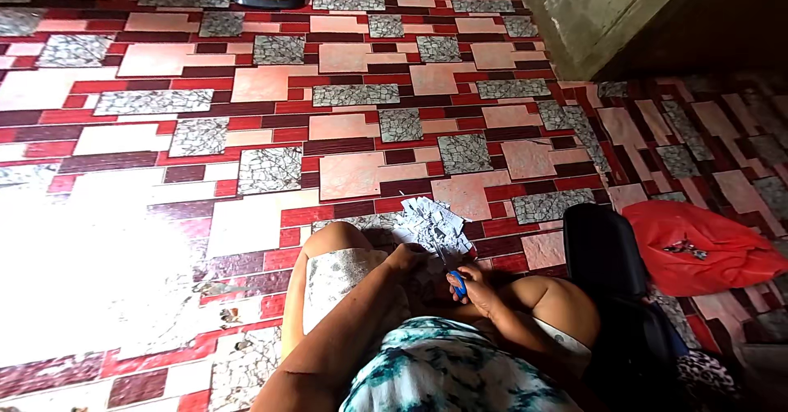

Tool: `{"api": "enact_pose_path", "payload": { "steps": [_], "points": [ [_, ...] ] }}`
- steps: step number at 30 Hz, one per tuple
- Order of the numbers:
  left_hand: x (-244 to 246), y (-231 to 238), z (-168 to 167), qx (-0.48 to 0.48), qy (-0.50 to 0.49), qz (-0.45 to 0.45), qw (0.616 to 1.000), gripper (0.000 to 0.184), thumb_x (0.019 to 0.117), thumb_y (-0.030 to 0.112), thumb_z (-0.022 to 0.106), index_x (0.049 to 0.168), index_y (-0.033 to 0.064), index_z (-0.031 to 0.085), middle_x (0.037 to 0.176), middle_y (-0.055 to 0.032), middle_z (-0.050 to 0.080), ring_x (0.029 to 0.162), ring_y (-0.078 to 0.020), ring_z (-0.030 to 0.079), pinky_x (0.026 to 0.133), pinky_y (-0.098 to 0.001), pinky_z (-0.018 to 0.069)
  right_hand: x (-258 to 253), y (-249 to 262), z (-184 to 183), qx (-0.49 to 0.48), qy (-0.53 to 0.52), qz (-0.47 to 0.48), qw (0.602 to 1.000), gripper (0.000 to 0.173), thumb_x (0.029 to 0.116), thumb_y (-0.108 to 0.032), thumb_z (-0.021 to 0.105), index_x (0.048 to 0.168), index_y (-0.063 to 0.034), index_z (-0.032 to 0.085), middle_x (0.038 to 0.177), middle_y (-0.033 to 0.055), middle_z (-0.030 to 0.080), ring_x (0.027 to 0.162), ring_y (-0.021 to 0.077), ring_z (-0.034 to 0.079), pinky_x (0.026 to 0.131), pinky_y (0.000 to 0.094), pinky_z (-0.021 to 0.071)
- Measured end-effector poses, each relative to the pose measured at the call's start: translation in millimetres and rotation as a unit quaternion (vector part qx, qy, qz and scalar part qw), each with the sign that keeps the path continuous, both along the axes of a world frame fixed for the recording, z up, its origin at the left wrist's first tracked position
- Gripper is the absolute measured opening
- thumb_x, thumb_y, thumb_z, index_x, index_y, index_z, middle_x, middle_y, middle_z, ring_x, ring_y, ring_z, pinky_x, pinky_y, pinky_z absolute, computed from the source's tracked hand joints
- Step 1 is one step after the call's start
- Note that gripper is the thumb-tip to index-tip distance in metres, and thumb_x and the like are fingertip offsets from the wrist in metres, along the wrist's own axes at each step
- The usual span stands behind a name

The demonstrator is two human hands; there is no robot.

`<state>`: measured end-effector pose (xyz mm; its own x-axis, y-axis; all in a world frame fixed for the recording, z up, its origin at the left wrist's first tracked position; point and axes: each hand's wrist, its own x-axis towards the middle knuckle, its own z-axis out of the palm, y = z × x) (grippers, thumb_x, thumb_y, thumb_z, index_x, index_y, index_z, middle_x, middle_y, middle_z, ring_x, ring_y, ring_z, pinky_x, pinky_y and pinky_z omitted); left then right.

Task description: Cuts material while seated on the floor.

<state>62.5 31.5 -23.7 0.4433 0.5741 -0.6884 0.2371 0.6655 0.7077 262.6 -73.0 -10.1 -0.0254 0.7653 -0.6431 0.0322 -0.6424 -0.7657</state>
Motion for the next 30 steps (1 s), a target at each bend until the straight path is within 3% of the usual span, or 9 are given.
{"api": "enact_pose_path", "payload": {
  "steps": [11,17,23,30],
  "points": [
    [2.4,-0.5,-0.9,-0.006,-0.001,-0.006,1.000,0.011,0.1034,0.010,0.060,0.107,-0.0005,0.061,0.075,-0.0022,0.062,0.058,-0.0070,0.057,0.056,-0.0212,0.0497,-1.3,0.0,-1.1,-0.007,0.006,0.016,1.000,0.022,0.1006,-0.015,0.065,0.115,0.0005,0.061,0.078,0.0043,0.067,0.058,0.0071,0.060,0.048,0.0194,0.0446],
    [2.7,-0.7,-1.1,-0.008,-0.004,-0.007,1.000,0.012,0.1033,0.011,0.061,0.107,0.0000,0.062,0.075,-0.0020,0.063,0.056,-0.0065,0.056,0.054,-0.0203,0.0486,-1.6,-0.6,0.5,0.029,-0.018,0.012,0.999,0.019,0.0960,-0.007,0.069,0.111,0.0033,0.064,0.076,0.0031,0.066,0.058,0.0056,0.059,0.052,0.0195,0.0478],
    [3.0,-0.1,-0.8,-0.014,0.002,0.004,1.000,0.012,0.1037,0.011,0.060,0.108,-0.0001,0.060,0.075,-0.0024,0.063,0.057,-0.0067,0.057,0.054,-0.0203,0.0485,0.6,-0.6,-1.4,-0.020,0.022,0.008,1.000,0.022,0.1013,-0.016,0.064,0.116,0.0007,0.061,0.076,0.0047,0.067,0.057,0.0090,0.061,0.048,0.0205,0.0471],
    [3.5,-0.4,-1.6,-0.010,-0.006,-0.009,1.000,0.012,0.1037,0.010,0.060,0.109,-0.0001,0.060,0.075,-0.0015,0.063,0.057,-0.0061,0.056,0.054,-0.0201,0.0486,-1.7,0.1,0.1,-0.001,0.018,0.015,1.000,0.018,0.1004,-0.012,0.064,0.111,0.0013,0.062,0.075,0.0038,0.067,0.055,0.0063,0.059,0.047,0.0184,0.0445]
  ]
}}
